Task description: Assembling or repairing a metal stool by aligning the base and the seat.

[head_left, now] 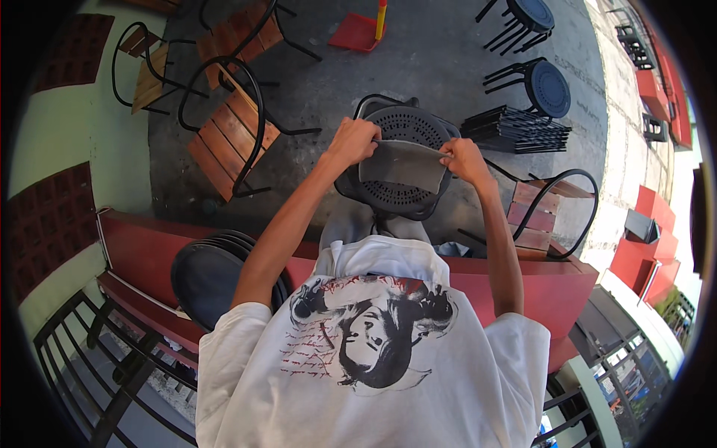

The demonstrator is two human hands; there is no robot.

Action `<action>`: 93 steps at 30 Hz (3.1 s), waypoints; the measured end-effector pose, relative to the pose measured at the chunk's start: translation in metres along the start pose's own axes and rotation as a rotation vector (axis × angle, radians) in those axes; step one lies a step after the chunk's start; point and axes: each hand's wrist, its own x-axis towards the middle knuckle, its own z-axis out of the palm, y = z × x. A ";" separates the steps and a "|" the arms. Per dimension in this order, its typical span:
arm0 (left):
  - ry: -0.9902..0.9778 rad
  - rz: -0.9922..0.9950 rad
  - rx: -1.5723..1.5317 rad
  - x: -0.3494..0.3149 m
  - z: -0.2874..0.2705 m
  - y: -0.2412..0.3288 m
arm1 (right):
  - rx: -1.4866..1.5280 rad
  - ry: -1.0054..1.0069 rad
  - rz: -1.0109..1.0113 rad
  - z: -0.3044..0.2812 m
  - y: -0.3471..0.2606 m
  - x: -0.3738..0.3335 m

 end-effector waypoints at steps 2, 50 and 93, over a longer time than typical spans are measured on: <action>0.100 0.071 -0.003 -0.003 -0.017 0.011 | 0.031 0.089 -0.038 -0.019 -0.012 -0.010; 0.316 0.277 0.176 -0.025 0.097 0.020 | -0.016 0.489 -0.094 0.115 -0.023 -0.035; 0.313 0.224 0.280 -0.044 0.065 -0.024 | -0.206 0.368 -0.203 0.091 0.006 -0.057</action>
